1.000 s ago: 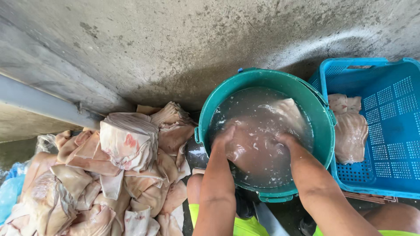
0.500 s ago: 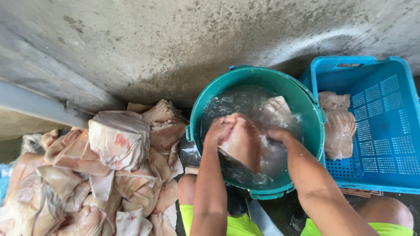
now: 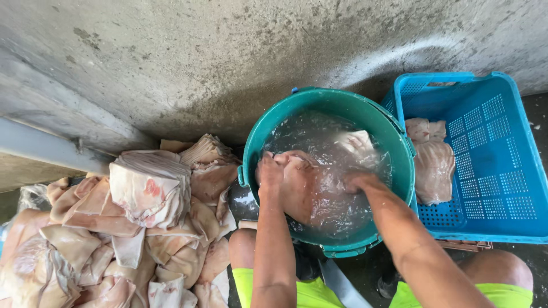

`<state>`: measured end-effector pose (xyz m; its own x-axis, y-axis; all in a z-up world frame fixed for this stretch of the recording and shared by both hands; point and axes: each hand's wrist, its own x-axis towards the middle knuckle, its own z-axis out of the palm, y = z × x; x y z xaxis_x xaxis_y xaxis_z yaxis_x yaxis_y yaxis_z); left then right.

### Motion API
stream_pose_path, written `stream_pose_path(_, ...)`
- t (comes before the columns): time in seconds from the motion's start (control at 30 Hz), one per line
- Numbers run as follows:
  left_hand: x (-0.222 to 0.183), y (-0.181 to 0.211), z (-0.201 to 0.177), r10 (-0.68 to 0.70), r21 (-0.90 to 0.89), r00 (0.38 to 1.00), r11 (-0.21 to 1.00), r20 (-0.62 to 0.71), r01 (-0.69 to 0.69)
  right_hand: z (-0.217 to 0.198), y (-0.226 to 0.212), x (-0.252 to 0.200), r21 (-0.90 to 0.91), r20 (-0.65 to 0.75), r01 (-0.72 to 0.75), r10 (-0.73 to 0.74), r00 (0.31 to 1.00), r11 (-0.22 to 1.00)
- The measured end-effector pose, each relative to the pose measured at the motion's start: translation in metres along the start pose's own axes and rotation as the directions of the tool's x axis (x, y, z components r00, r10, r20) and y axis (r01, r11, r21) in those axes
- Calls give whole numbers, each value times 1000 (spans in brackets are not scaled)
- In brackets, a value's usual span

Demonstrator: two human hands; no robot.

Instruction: The person washes large pieces of raw meat by hand in a green bucket of water, then places the cleaned pieces into a blue basket. The person repeats this process for multiple pieces throughout the clip.

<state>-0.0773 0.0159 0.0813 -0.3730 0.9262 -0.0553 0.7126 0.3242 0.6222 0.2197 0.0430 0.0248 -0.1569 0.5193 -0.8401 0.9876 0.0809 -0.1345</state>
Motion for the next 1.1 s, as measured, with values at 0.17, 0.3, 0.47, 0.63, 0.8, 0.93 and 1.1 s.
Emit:
stream_pose_path(0.17,0,4,7,271,77,952,962,-145,-262,-45,-38,-80,183,-8,119,-119,993,976)
stream_pose_path(0.3,-12,16,18,270,-467,949,868,165,-166,-80,-46,-107,-36,-130,291,-293,947,956)
stream_pose_path(0.47,-43,51,8,543,-890,724,396,425,225,-145,-32,-116,-59,-246,436,-436,866,898)
stream_pose_path(0.63,-67,84,0,347,-853,780,167,520,495,-145,-62,-138,121,-370,512,-440,818,851)
stream_pose_path(0.8,-37,50,-3,270,-668,664,-90,698,739,-58,-117,-160,-16,-571,558,-466,676,830)
stream_pose_path(0.93,-22,20,25,79,-598,678,555,730,578,-6,-134,-147,-175,-500,611,-605,620,772)
stream_pose_path(1.1,-28,-1,47,-47,-226,781,945,623,237,-20,-59,-82,480,-369,515,-369,853,711)
